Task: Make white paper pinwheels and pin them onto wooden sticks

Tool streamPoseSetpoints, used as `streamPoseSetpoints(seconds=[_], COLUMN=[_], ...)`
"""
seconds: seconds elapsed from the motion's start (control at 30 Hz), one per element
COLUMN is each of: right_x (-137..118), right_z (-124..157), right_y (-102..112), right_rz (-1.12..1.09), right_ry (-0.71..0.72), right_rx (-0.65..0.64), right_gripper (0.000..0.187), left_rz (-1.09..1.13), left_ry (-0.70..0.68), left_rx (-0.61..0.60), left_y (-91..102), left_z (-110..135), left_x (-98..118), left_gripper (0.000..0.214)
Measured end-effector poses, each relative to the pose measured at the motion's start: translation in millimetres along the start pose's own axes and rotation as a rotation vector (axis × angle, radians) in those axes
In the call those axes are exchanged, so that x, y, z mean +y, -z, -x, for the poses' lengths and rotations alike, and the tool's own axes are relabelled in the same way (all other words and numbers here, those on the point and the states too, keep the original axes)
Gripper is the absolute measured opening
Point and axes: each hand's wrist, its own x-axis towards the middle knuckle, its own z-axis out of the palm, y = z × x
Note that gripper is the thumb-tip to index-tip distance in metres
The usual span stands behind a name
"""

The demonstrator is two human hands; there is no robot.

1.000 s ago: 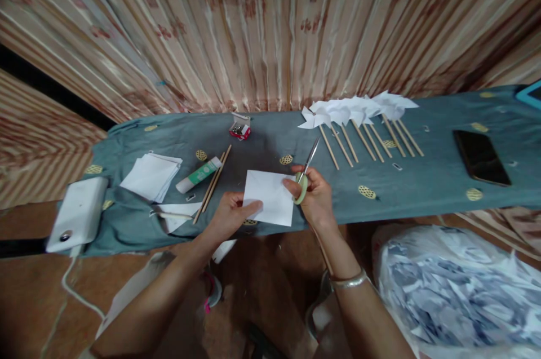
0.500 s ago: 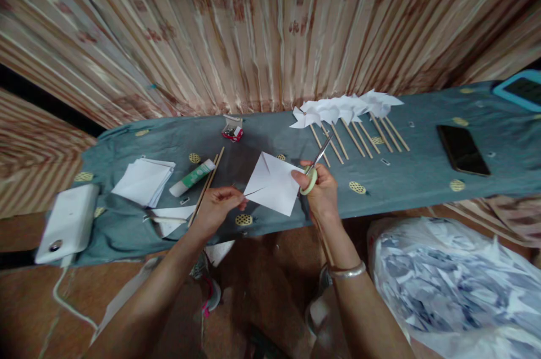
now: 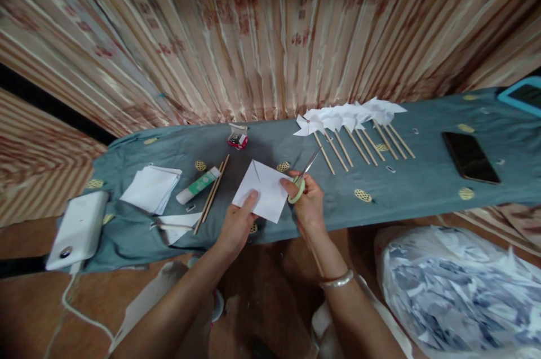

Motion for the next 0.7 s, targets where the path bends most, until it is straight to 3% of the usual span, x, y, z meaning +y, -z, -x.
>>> streamPoseSetpoints(seconds=[0.13, 0.23, 0.47, 0.57, 0.7], right_x=[-3.7, -10.1, -10.5, -9.2, -7.0], right_z=[2.9, 8.2, 36.7, 42.6, 42.0], right_y=[3.1, 12.4, 25.7, 25.8, 25.3], right_rz=[0.127, 0.202, 0.421, 0.485, 0.515], right_ry=[0.034, 0.029, -0.218, -0.272, -0.296], right_rx=[-0.133, -0.310, -0.823, -0.897, -0.898], right_gripper=[0.039, 0.043, 0.052, 0.053, 0.055], left_rz=[0.156, 0.219, 0.299, 0.306, 0.301], left_ry=[0.006, -0.024, -0.066, -0.045, -0.053], left_rx=[0.084, 0.107, 0.122, 0.131, 0.127], left_y=[0.5, 5.5, 19.6, 20.4, 18.7], left_z=[-5.0, -8.9, -14.7, -14.4, -14.1], left_x=[15.4, 29.1, 43.8, 43.6, 42.0], left_gripper=[0.037, 0.033, 0.032, 0.034, 0.036])
